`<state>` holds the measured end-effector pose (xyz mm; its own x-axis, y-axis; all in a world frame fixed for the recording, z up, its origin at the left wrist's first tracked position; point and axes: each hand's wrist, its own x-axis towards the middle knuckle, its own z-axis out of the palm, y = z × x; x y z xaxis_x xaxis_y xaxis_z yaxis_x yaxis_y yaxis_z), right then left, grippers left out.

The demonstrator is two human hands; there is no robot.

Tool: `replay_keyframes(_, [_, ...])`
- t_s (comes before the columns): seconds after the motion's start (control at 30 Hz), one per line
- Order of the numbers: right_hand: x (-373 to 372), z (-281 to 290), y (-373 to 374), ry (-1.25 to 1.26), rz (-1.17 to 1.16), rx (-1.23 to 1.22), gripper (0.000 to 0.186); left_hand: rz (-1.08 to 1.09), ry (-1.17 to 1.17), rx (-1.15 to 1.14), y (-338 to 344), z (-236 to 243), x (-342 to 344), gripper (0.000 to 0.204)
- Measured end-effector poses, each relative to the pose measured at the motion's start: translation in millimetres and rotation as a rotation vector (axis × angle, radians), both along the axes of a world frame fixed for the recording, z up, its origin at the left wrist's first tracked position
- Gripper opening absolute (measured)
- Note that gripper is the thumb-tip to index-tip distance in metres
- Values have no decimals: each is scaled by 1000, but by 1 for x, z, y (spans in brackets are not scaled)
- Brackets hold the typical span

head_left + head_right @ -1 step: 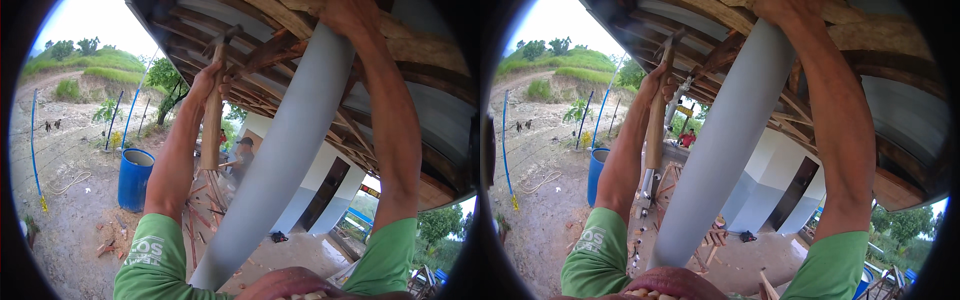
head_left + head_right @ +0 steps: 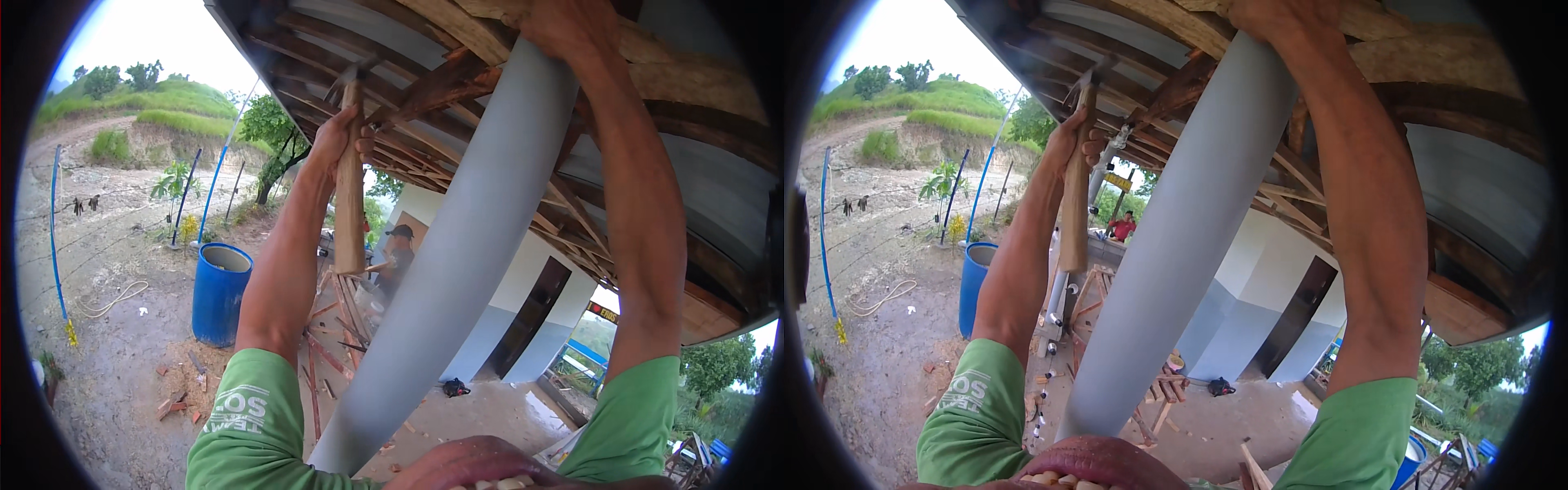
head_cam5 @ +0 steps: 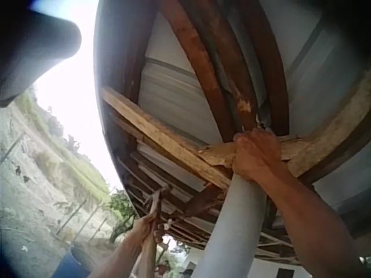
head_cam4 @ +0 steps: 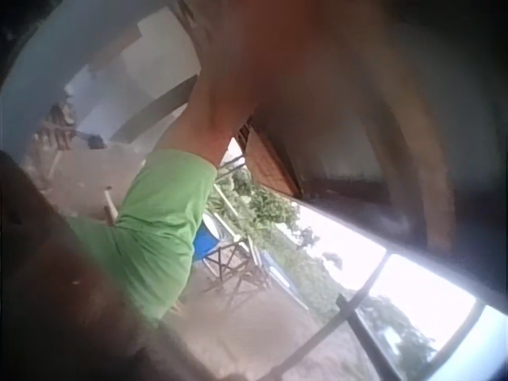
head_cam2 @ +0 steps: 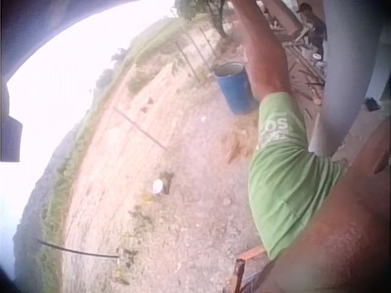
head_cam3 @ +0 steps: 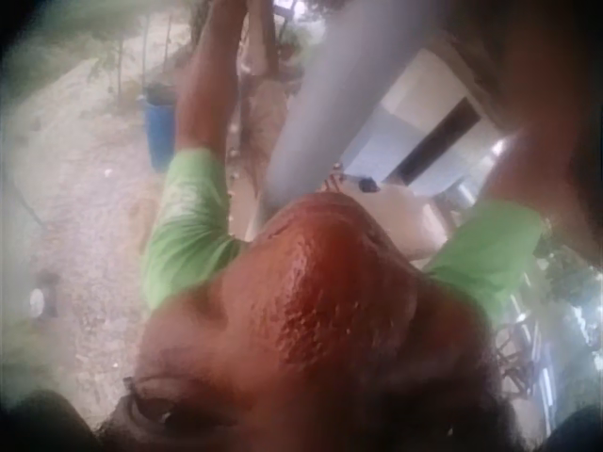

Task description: The person cuts a wooden piece with a saw, drives a nail into the wood using a hammer, and then secures the wooden piece to the roof frame with the hammer.

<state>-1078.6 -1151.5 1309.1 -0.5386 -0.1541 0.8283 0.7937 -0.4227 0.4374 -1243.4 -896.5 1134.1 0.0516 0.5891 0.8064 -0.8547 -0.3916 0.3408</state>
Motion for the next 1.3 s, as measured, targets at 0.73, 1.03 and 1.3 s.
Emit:
replay_keyframes(0.73, [14, 21, 19, -83, 89, -46, 14, -59, 189, 200, -55, 30, 28, 24])
replay_keyframes(1.03, [5, 22, 25, -129, 101, -19, 15, -141, -281, -18, 44, -2, -12, 22])
replay_keyframes(1.3, [9, 9, 10, -65, 23, -50, 21, 94, 151, 250, -43, -7, 10, 16])
